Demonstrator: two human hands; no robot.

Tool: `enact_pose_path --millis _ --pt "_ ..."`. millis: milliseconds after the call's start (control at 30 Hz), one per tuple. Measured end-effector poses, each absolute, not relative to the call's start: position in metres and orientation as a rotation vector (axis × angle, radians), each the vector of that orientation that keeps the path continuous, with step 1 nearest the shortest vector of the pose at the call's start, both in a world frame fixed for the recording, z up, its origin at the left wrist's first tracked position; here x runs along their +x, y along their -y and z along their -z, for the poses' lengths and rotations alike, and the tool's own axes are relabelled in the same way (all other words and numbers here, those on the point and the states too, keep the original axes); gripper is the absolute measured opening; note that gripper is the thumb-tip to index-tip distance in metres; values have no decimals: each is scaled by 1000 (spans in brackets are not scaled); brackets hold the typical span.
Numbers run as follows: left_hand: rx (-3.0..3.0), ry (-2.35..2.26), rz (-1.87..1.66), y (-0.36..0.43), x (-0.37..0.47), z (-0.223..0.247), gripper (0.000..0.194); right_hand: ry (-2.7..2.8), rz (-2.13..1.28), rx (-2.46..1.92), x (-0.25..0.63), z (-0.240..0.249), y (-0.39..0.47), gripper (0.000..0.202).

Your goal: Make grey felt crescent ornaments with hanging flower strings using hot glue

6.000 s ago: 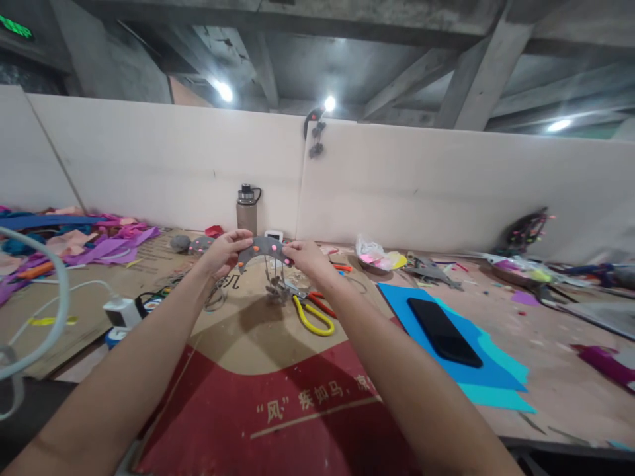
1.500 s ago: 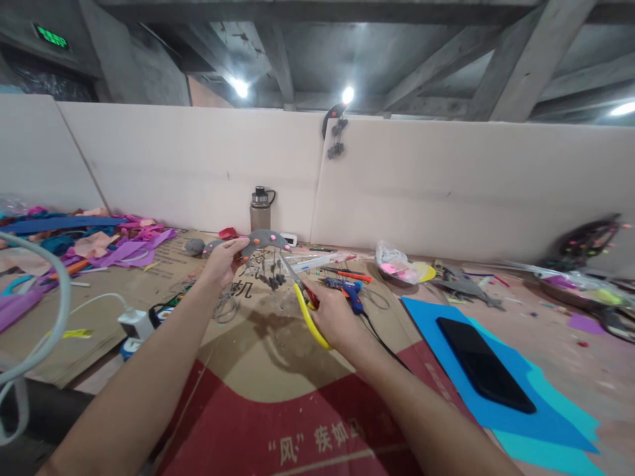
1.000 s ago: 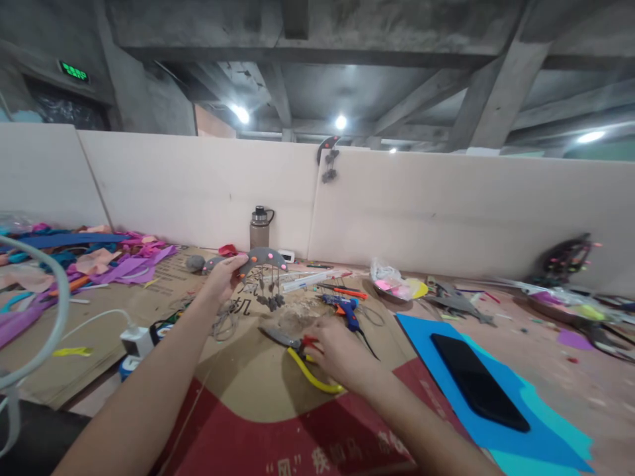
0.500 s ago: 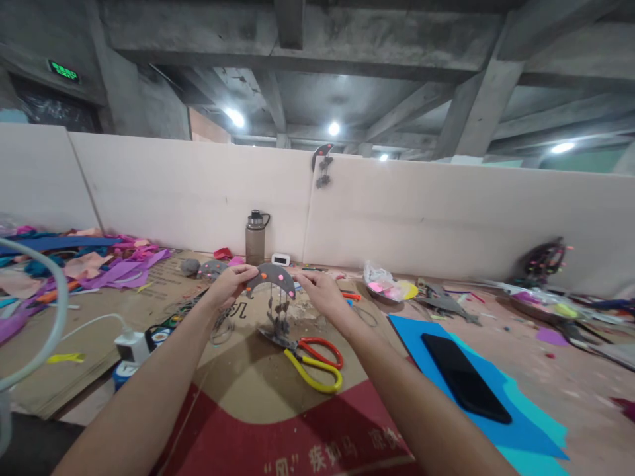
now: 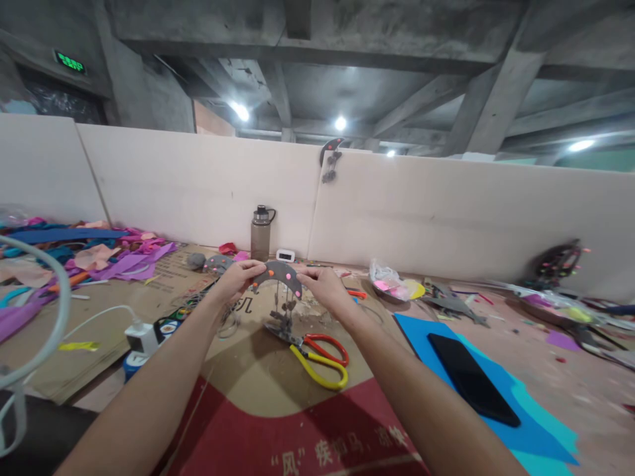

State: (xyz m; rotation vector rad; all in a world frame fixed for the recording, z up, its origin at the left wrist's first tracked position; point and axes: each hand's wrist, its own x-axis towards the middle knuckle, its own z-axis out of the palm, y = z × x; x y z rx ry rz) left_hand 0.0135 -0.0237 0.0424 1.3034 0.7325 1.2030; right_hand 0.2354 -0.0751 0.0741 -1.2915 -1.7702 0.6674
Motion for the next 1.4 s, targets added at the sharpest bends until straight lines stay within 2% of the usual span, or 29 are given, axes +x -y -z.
enact_pose_path --millis 267,433,600,1033,1200,1400 --pt "1225 -711 -1408 18 15 -40 42 1632 -523 -1386 239 -78 69 35" --pt "1034 -906 -1691 14 11 -37 34 1501 -502 -1365 245 -78 55 38" --pt "1088 -972 -1770 16 19 -32 27 1322 -524 -1333 248 -77 34 38" --pt "1891 -1068 -1539 68 70 -36 30 1235 -415 -1281 232 -104 3 29" --pt "2194 -899 -1350 89 90 -31 30 1257 -309 -1281 231 -122 -6 29" --pt "2525 -698 -948 103 103 -39 24 1302 -270 -1274 222 -144 -9 26"
